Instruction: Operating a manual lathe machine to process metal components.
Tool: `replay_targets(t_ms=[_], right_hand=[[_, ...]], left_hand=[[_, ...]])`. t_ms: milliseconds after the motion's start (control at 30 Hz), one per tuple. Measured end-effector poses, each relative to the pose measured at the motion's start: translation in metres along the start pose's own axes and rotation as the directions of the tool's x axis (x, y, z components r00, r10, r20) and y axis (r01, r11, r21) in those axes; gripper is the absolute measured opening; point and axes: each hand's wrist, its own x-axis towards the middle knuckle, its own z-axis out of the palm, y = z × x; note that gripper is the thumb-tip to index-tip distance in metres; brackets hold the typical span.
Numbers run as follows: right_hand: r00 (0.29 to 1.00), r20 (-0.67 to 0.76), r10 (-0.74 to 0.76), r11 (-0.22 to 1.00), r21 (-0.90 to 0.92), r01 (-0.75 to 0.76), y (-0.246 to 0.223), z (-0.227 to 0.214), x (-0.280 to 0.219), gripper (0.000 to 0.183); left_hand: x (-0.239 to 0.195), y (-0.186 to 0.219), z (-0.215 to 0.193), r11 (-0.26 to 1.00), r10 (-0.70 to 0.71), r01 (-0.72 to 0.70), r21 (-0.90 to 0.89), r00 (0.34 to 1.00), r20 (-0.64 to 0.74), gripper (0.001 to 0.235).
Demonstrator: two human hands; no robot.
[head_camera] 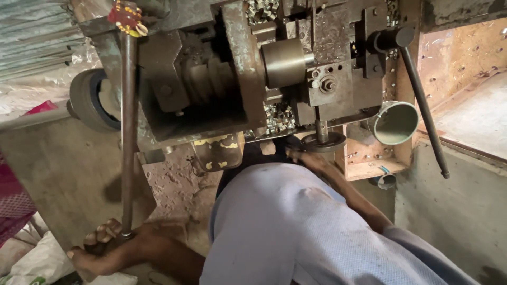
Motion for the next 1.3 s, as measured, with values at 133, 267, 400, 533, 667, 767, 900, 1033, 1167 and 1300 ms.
replay_targets(t_ms=[133, 267, 400, 533, 667, 767, 900, 1033, 1167, 1300], right_hand=[[0.99, -0.03, -0.136, 0.953, 0.27, 0.139, 0.032, -0.021, -0.033, 0.033], [0.995, -0.095, 0.011, 0.978, 0.21, 0.01, 0.064, -0.077, -0.052, 0.033], [0.966, -0.236, -0.101, 0.963, 0.22, 0.154, 0.075, -0.086, -0.022, 0.026], [0.893, -0.274, -0.358, 0.896, 0.168, 0.411, 0.048, -0.036, 0.0, 0.022], [0.931, -0.302, -0.202, 0.955, 0.151, 0.256, 0.0, 0.002, -0.045, 0.02], [0.967, -0.253, -0.035, 0.82, 0.546, 0.172, -0.008, 0.007, -0.072, 0.025], [0.939, -0.34, 0.047, 0.64, 0.732, 0.233, -0.002, 0.009, -0.078, 0.035], [0.804, -0.563, 0.193, 0.538, 0.746, 0.393, -0.001, 0.0, -0.068, 0.06], [0.678, -0.674, 0.294, 0.55, 0.699, 0.457, -0.03, -0.008, -0.084, 0.067], [0.643, -0.711, 0.286, 0.591, 0.659, 0.466, -0.007, -0.014, -0.069, 0.074]], left_hand=[[0.008, -0.006, -0.011, 0.999, -0.017, 0.018, -0.026, 0.999, 0.032, 0.031], [0.005, -0.004, -0.007, 0.999, 0.025, -0.026, 0.044, 0.999, 0.021, 0.032], [0.008, -0.005, -0.009, 1.0, -0.028, 0.028, -0.009, 0.998, 0.055, 0.034], [0.01, -0.005, -0.011, 0.998, -0.024, 0.022, 0.055, 0.999, 0.04, 0.037], [0.012, -0.007, -0.013, 1.0, 0.002, -0.005, 0.029, 0.995, 0.104, 0.033], [0.011, -0.004, -0.012, 1.0, -0.001, 0.0, 0.01, 0.999, 0.036, 0.027], [0.017, -0.008, -0.02, 0.999, -0.044, 0.045, -0.025, 0.998, 0.045, 0.028], [0.014, -0.006, -0.018, 0.998, -0.054, 0.054, 0.011, 0.998, 0.023, 0.033], [0.007, -0.002, -0.01, 0.999, -0.023, 0.02, 0.051, 0.998, 0.059, 0.037], [0.012, -0.004, -0.017, 1.0, -0.02, 0.02, 0.016, 0.999, 0.044, 0.034]])
